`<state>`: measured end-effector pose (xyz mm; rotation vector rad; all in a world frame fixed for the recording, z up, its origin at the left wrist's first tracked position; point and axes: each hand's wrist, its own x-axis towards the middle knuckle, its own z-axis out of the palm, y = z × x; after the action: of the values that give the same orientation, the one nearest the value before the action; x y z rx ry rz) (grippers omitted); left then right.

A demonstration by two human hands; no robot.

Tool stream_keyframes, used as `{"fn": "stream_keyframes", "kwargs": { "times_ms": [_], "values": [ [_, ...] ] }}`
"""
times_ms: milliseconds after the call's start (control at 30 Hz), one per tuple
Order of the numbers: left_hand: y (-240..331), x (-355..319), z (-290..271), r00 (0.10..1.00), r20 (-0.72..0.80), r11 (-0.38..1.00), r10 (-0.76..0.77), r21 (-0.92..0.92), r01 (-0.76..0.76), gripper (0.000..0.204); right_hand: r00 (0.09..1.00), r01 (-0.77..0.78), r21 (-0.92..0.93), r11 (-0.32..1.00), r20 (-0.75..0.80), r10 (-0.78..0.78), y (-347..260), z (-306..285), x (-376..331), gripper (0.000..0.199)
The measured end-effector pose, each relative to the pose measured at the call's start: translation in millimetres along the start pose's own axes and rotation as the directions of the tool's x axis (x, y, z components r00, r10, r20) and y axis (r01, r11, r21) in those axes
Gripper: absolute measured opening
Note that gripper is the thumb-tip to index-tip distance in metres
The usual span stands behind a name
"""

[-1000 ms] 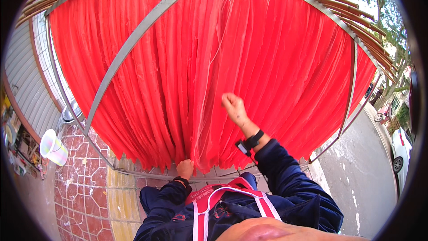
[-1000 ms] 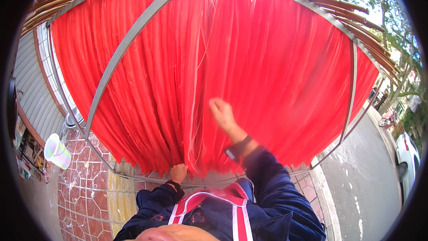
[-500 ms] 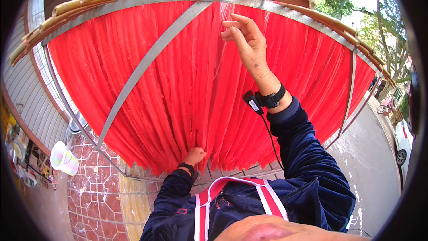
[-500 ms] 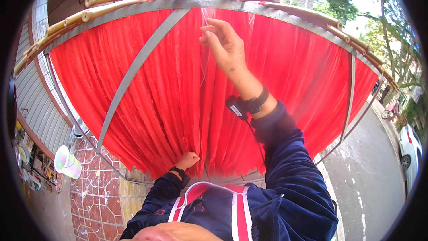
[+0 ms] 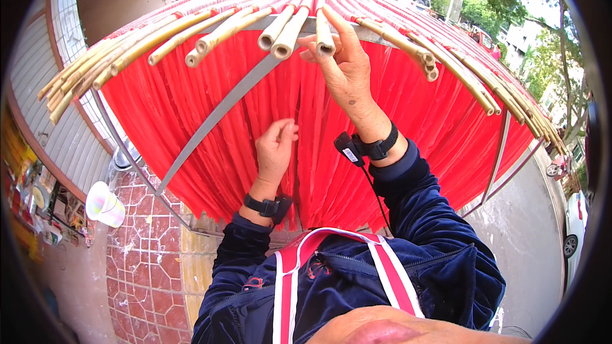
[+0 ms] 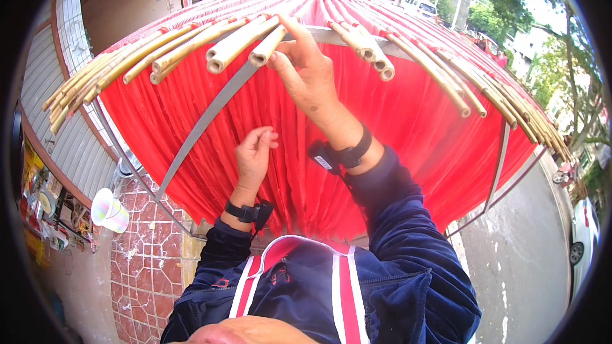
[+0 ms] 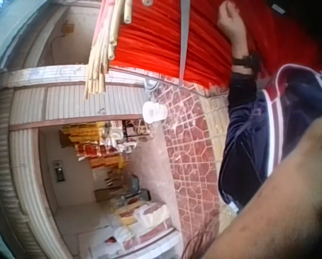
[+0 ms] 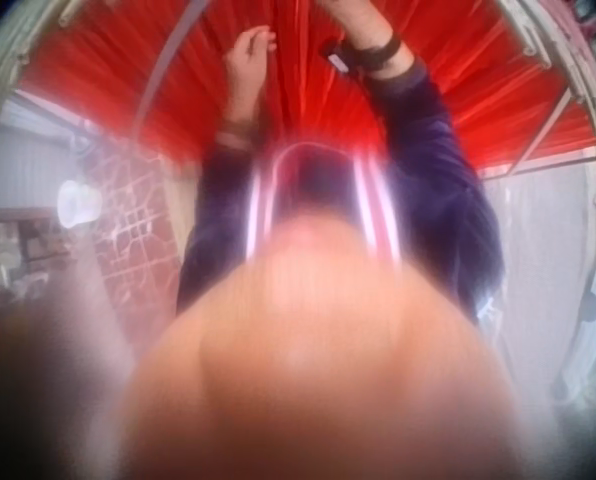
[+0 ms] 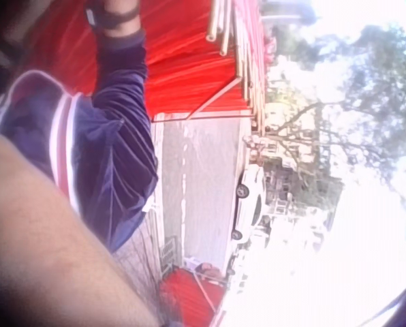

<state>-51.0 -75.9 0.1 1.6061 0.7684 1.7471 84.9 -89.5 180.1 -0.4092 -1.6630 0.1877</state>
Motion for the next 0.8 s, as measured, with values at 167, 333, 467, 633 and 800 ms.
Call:
{"fn": "stream_keyframes", "kwargs": {
  "times_ms": [167,333,467,633,800],
  "values": [
    [95.8,37.5,6.5,0.965,-0.038,0.965,0.261,0.022,-0.260,0.023,0.997,0.076,-0.219,0.973,0.012,-0.075,1.4,-15.6,15.4,0.028],
    [145.6,64.4,15.7,0.886,-0.056,0.887,0.461,0.040,-0.459,0.028,0.985,0.143,-0.311,0.940,-0.044,-0.164,-4.3,-34.9,12.4,0.031],
    [154.8,79.5,23.6,0.859,-0.110,0.864,0.499,-0.016,-0.504,0.025,0.952,0.274,-0.561,0.781,0.043,-0.302,-12.7,-51.3,13.3,0.034],
    [158.4,62.7,32.0,0.898,-0.038,0.898,0.439,0.039,-0.437,0.033,0.975,0.218,-0.569,0.793,0.096,-0.199,-24.2,-53.9,15.5,0.041],
    [155.9,52.2,51.3,0.878,0.061,0.879,0.475,0.014,-0.476,0.051,0.996,0.082,-0.386,0.919,0.059,-0.064,-39.1,-62.8,-15.5,0.051]
  ]
}}
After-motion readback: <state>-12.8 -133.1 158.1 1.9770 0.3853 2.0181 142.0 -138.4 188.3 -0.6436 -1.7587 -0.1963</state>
